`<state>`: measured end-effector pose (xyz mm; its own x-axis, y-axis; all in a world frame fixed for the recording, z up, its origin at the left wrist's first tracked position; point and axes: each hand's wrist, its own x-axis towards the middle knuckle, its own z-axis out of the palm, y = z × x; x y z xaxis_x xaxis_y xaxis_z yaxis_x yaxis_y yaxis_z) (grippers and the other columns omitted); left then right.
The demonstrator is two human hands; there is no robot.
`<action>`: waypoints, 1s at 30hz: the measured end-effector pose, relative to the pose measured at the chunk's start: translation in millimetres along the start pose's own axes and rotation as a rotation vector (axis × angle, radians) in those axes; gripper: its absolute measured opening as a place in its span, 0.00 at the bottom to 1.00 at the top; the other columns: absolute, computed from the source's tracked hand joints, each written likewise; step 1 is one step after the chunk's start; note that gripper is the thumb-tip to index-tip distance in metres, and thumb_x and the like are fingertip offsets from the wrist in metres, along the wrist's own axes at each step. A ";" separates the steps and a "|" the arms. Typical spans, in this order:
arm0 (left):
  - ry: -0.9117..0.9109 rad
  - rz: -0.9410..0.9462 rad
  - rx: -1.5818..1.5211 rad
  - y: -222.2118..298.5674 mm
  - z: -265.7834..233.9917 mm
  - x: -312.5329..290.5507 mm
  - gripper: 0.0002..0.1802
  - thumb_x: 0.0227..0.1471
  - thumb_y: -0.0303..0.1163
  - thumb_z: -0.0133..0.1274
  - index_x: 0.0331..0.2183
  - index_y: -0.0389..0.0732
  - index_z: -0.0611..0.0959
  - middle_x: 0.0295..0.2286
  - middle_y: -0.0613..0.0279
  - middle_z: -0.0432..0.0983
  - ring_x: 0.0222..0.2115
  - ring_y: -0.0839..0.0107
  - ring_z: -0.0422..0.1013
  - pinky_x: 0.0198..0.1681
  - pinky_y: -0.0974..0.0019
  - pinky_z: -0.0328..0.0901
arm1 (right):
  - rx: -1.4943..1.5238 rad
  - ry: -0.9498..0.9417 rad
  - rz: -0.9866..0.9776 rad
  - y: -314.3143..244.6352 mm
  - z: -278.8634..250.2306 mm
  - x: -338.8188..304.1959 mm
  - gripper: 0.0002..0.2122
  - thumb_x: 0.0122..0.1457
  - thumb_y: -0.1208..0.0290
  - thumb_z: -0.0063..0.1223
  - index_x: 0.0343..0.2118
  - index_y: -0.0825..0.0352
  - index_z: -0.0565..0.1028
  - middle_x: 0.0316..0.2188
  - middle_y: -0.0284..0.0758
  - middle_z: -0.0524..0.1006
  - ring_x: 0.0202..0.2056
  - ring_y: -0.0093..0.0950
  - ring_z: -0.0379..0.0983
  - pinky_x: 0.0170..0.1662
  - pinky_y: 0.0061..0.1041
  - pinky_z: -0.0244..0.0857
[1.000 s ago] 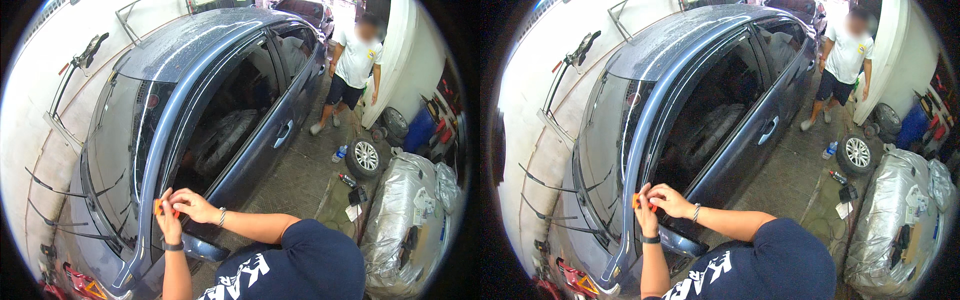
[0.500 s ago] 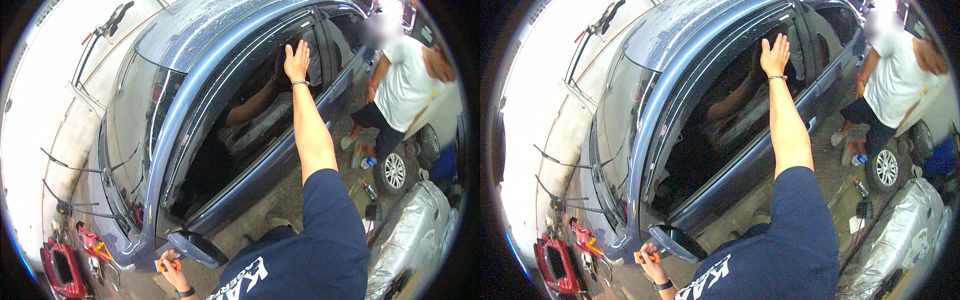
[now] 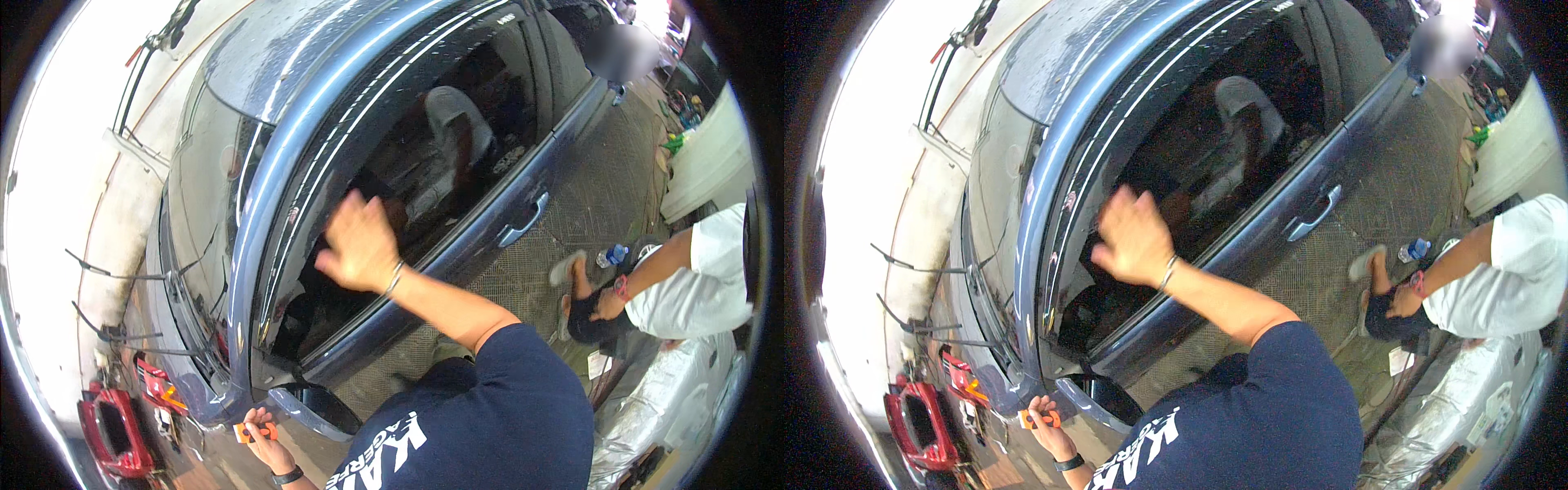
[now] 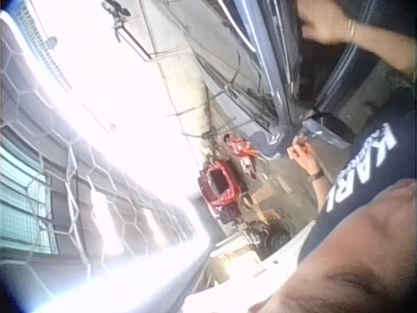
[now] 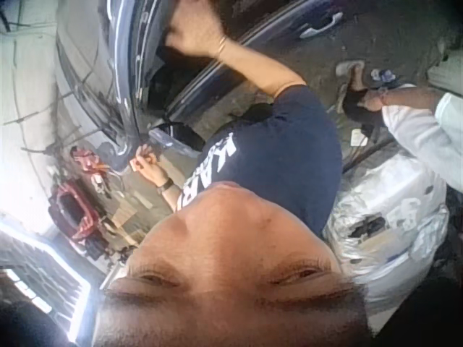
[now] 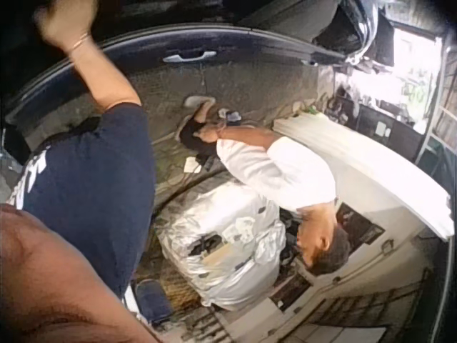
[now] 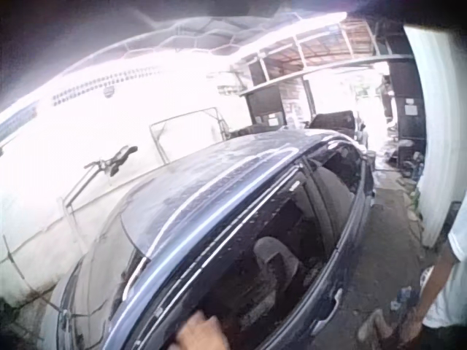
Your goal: The person uses a small orange squeegee tool to smooth a tint film onto the car's side windows. They work along the edges and across the surface of the front and rear passenger windows, pressing the film firmly against the glass.
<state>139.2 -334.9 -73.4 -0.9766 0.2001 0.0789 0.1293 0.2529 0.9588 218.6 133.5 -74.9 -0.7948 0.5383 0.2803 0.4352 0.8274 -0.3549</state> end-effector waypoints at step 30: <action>0.154 -0.021 -0.042 6.9 -6.5 -84.0 0.26 0.76 0.46 0.39 0.56 0.34 0.78 0.47 0.52 0.82 0.47 0.63 0.78 0.51 0.60 0.71 | 1.054 -0.451 -0.705 -155.5 211.4 -167.7 0.30 0.71 0.59 0.45 0.73 0.65 0.59 0.77 0.44 0.50 0.77 0.46 0.45 0.74 0.52 0.39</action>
<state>220.9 -356.2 -71.7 -0.9943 0.0471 0.0961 0.1041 0.2149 0.9711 194.7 -119.2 -255.2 -0.8703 -0.2161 0.4425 -0.4893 0.2779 -0.8266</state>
